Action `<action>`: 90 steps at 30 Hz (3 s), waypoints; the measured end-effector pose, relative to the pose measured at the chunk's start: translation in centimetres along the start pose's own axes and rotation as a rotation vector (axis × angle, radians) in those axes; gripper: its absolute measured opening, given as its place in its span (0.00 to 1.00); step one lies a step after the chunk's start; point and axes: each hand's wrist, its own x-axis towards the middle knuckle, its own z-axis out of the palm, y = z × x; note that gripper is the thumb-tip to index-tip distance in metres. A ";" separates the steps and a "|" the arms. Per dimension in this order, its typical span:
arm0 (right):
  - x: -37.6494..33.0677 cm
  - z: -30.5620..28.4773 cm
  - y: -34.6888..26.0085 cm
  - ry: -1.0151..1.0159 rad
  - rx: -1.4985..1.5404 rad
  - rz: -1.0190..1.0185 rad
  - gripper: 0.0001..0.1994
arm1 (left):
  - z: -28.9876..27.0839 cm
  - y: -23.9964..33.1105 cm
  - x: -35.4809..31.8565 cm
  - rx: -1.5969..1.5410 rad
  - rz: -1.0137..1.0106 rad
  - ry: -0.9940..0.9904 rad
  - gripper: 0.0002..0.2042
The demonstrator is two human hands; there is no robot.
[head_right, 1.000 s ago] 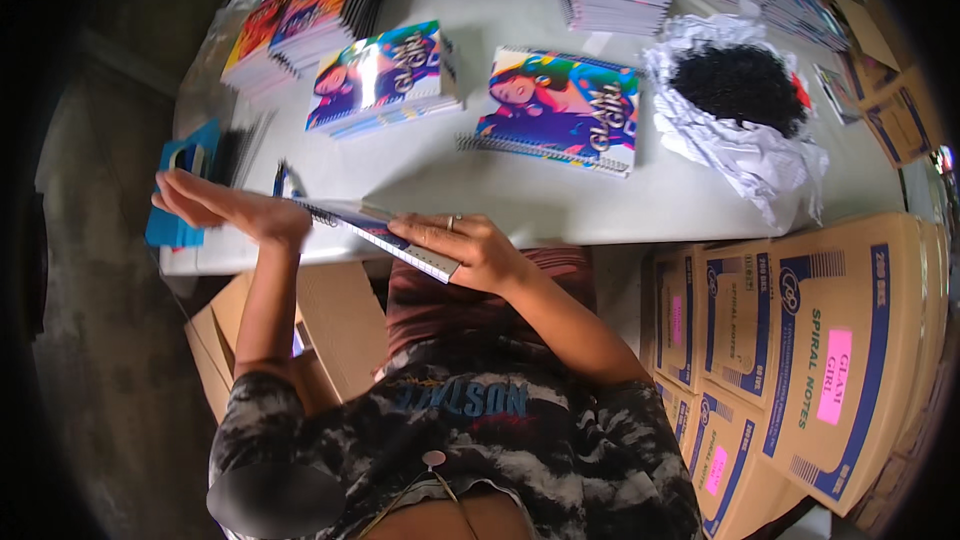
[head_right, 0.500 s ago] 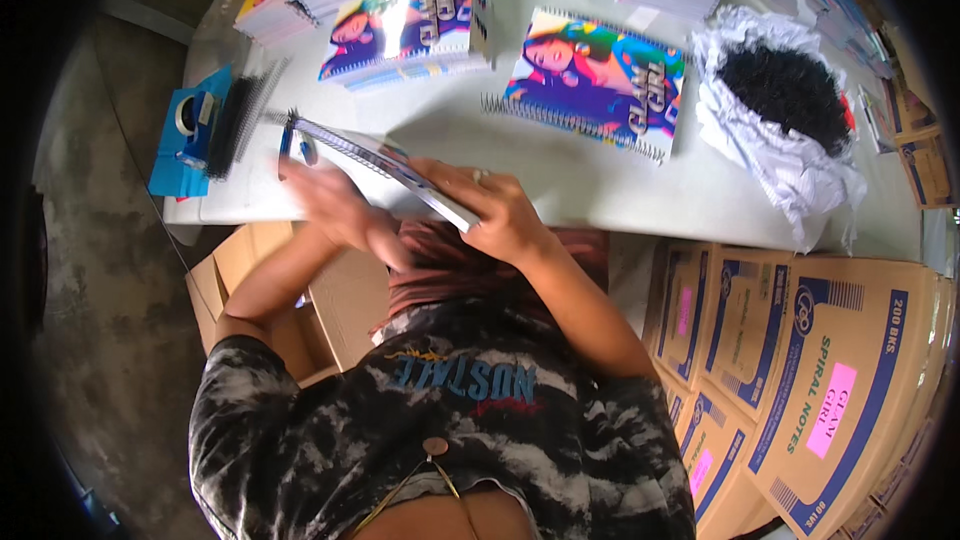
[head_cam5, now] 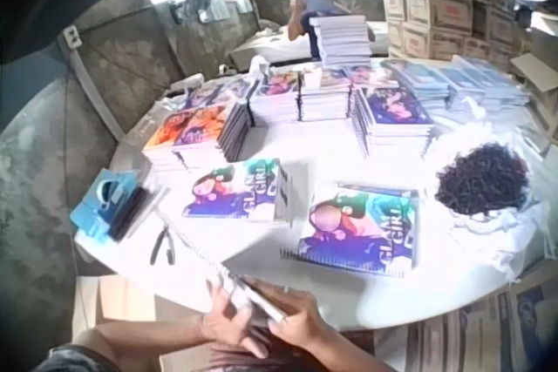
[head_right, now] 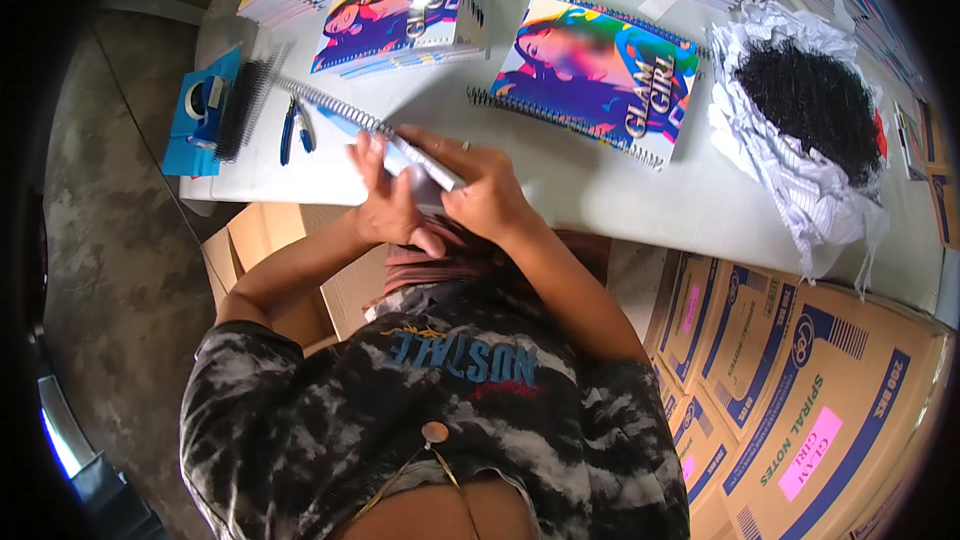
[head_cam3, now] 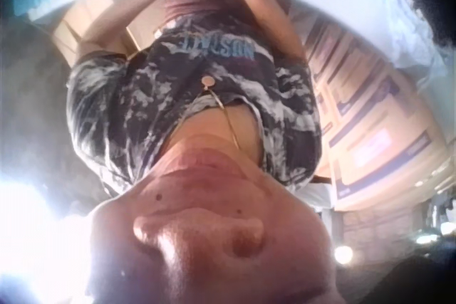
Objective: The person repeatedly picks up a stack of loose notebook pages and a spiral binding, then inserts the spiral into the punched holes to assemble a notebook. The person places the completed notebook on a growing stack on the table.
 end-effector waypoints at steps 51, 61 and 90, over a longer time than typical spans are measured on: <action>3.0 -8.0 -9.3 0.221 -0.465 0.181 0.10 | -2.9 -2.4 14.4 -1.537 -0.666 -0.211 0.10; -1.7 -14.1 1.8 0.794 -0.420 0.330 0.24 | 8.8 -2.2 14.3 -0.380 -0.912 0.040 0.12; -1.6 -13.0 4.3 1.042 -0.833 0.149 0.24 | 3.6 -3.7 12.7 -0.185 -0.528 0.219 0.22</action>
